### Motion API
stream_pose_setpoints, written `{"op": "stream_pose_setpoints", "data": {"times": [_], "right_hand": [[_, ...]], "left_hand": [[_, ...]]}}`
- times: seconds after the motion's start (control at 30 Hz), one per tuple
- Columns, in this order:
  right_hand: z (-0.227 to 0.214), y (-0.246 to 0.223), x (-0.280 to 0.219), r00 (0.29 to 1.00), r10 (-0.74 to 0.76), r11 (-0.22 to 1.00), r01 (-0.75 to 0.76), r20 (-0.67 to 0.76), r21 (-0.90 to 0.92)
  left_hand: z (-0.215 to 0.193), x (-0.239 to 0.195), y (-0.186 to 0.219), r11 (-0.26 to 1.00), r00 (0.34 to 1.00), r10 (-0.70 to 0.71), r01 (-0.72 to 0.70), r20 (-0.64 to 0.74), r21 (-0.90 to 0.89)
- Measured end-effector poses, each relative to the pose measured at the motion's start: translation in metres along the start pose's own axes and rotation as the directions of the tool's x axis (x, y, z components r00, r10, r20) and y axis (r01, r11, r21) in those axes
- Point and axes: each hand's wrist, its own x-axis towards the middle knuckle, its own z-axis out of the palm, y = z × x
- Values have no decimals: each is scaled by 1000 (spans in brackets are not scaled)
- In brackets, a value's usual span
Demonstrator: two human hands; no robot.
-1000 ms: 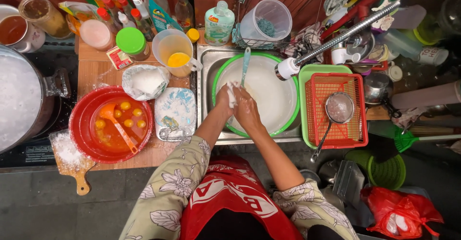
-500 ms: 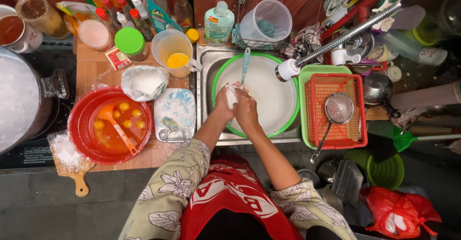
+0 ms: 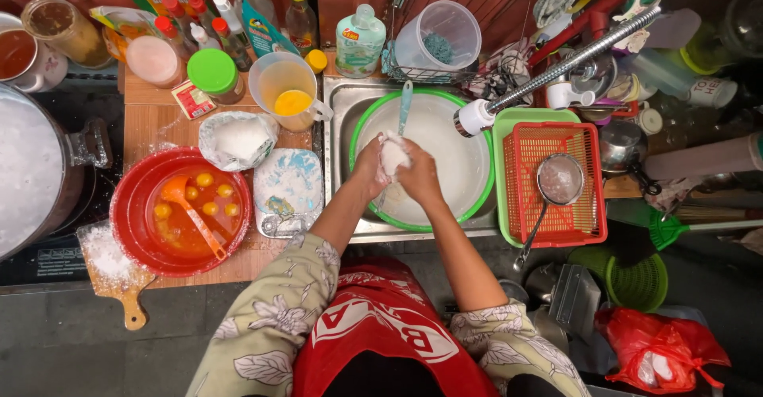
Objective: The person mixes a white dough-like substance in a green bowl using a spoon. They then scoop the mixture into a small white bowl, press it into a ball, and repeatedly transfer it between the bowls while kneading it by hand.
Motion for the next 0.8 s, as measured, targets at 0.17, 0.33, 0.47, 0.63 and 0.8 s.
{"op": "stream_pose_setpoints", "data": {"times": [0.17,0.33,0.47,0.63,0.8], "right_hand": [[18,23,8,994,43,920,0,-102,393],[19,48,4,998,-66,991,63,-20,-121],[12,22,-6,980,-198,928,188,1,-321],[19,31,-7,962,-267,871,266,55,-412],[7,-19,-14,970,-236,891,241,62,-385]], "left_hand": [[28,-49,7,993,993,114,-114,-7,-3],[34,-52,-2,970,998,58,-54,9,-235],[14,-33,-12,970,1000,-4,8,18,-244],[11,-13,-10,973,1000,-16,15,-4,-228],[8,-21,-4,999,979,43,-39,-199,25]]}}
